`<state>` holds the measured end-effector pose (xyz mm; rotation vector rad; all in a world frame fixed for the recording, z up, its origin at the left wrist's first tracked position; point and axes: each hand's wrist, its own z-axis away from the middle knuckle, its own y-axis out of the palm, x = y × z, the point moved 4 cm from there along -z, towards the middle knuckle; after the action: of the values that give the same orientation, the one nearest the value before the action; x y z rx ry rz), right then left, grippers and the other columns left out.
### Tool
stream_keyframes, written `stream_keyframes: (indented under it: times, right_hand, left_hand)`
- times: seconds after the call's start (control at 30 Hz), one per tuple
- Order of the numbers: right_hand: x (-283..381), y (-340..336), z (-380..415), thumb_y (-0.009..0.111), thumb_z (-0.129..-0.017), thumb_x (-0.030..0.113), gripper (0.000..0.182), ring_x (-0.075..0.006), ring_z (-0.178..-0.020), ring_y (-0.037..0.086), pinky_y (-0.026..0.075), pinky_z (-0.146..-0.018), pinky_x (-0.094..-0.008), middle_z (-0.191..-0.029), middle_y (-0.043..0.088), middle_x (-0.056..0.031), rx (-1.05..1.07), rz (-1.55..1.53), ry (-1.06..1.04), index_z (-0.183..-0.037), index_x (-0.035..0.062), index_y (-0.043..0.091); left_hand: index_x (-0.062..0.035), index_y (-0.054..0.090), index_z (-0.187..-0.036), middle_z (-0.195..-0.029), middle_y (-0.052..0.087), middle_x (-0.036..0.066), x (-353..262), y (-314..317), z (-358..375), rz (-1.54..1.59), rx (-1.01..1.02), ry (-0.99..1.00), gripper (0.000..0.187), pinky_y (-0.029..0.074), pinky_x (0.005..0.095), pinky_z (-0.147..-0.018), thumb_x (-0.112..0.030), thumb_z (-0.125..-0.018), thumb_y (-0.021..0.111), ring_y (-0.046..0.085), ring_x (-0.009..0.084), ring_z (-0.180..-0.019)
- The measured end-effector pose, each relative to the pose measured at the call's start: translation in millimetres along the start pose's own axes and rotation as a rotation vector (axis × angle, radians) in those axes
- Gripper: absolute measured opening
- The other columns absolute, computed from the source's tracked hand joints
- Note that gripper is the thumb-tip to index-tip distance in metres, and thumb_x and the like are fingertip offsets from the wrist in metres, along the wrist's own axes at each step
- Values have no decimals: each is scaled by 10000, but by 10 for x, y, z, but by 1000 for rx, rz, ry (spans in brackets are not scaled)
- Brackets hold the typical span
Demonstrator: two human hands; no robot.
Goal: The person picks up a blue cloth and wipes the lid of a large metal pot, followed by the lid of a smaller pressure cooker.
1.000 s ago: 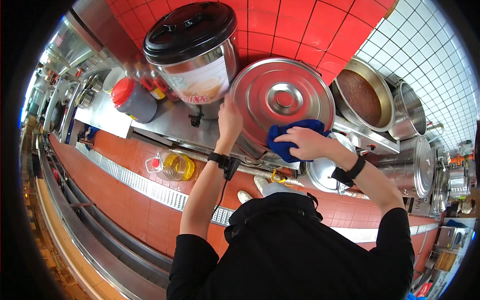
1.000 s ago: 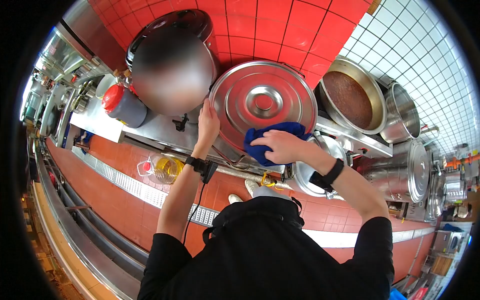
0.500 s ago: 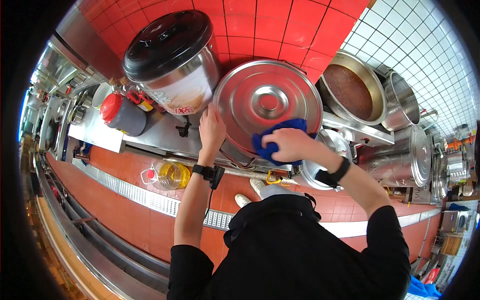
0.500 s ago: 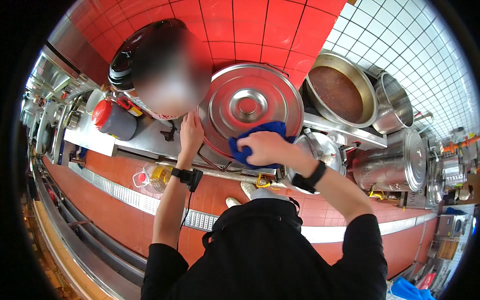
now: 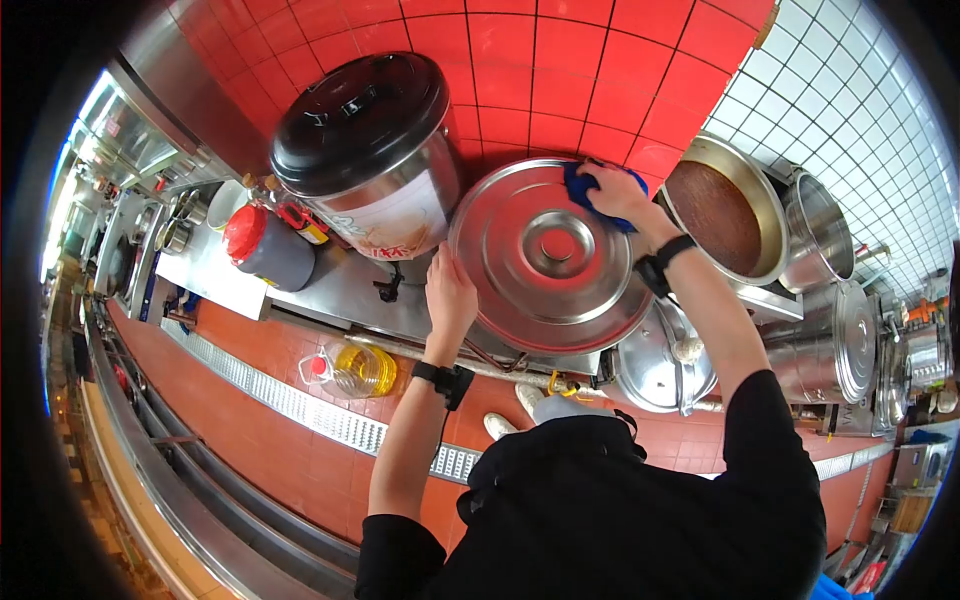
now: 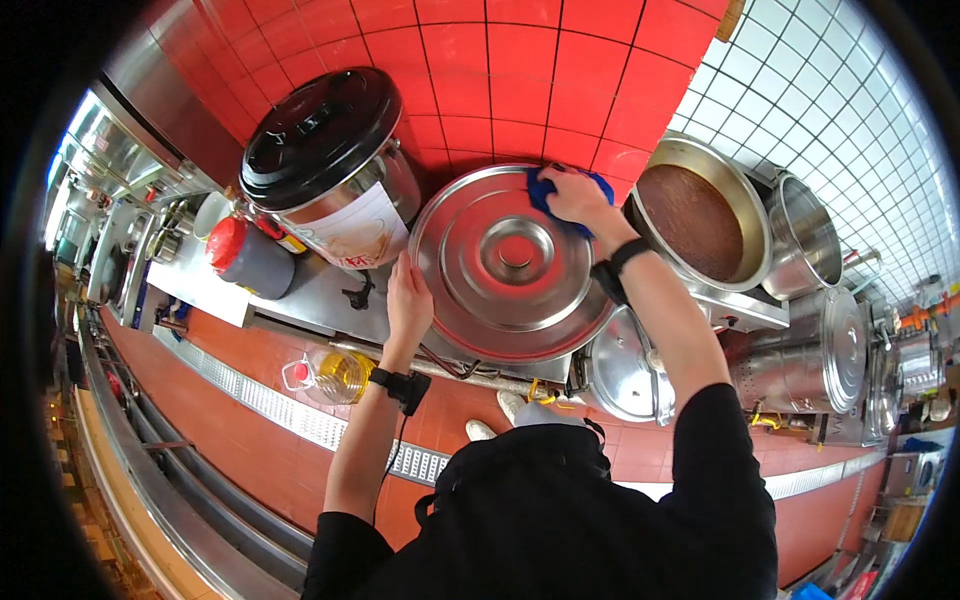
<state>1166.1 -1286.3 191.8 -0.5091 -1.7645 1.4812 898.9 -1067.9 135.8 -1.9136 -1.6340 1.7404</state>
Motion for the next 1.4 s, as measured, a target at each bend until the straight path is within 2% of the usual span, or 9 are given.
stream_keyframes:
  times: [0.23, 0.33, 0.47, 0.6, 0.7, 0.8, 1.0, 1.13, 1.4]
  right_hand:
    - [1053, 190, -223, 602, -782, 285, 475, -376, -1077, 657, 525, -948, -474, -1151, 675, -203, 103, -70, -202, -1247, 236, 680]
    - [1507, 326, 58, 629, -785, 298, 438, -394, -1063, 643, 528, -913, -478, -1159, 642, -204, 165, -138, -259, -1209, 203, 690]
    - [1817, 478, 707, 651, -780, 285, 391, -385, -917, 650, 530, -799, -483, -1030, 618, -180, 186, -140, -490, -1146, 153, 692]
    - [1638, 155, 1582, 673, -755, 264, 452, -405, -941, 656, 540, -837, -493, -1062, 620, -177, 366, -145, -408, -1201, 197, 643]
    - [1089, -101, 1838, 663, -765, 272, 510, -405, -942, 662, 540, -850, -508, -1080, 616, -174, 352, -114, -232, -1262, 219, 565]
    - [459, -259, 1620, 641, -789, 277, 546, -423, -1000, 656, 534, -870, -535, -1124, 618, -218, 228, -14, 116, -1313, 235, 494]
    - [119, -82, 356, 578, -844, 308, 530, -429, -1109, 625, 514, -948, -513, -1231, 595, -270, -19, -6, 153, -1365, 231, 522]
    - [714, 23, -244, 551, -832, 308, 461, -392, -1129, 624, 512, -971, -481, -1244, 622, -219, 17, 26, 104, -1271, 220, 662]
    - [1685, 559, -239, 566, -787, 197, 414, -382, -1077, 600, 477, -975, -466, -1108, 658, -190, 57, -88, -440, -1172, 228, 714]
  left_hand:
    - [49, 473, -1375, -1291, 584, 258, 18, 43, 13, -93, 1, -15, 418, 464, 504, -966, -162, -1014, 447, 550, 429, -1187]
    - [36, 461, -1391, -1306, 581, 243, 16, 43, 3, -108, 18, -46, 427, 463, 501, -966, -167, -1015, 447, 551, 421, -1195]
    - [30, 467, -1390, -1320, 578, 230, 13, 12, 3, -97, 26, -39, 425, 459, 504, -969, -171, -1016, 451, 548, 421, -1200]
    - [21, 481, -1381, -1317, 580, 232, -10, -5, 1, -94, 28, -55, 414, 459, 512, -964, -167, -1014, 459, 550, 424, -1195]
    - [21, 488, -1373, -1307, 583, 240, 15, 14, 10, -57, 15, -67, 403, 460, 511, -964, -162, -1015, 459, 548, 427, -1194]
    - [24, 487, -1370, -1297, 583, 253, 45, 31, -2, -17, 29, -60, 398, 461, 509, -964, -153, -1015, 455, 546, 432, -1192]
    - [43, 494, -1349, -1236, 609, 266, 39, 39, 5, 3, -44, 10, 388, 466, 510, -955, -126, -1003, 454, 555, 443, -1160]
    - [49, 509, -1321, -1193, 623, 261, -38, -24, -6, 9, -15, -29, 370, 469, 514, -941, -115, -993, 461, 561, 443, -1142]
    - [1, 475, -1383, -1267, 589, 259, 19, 37, 19, -30, 9, -100, 429, 434, 527, -985, -140, -978, 483, 527, 429, -1207]
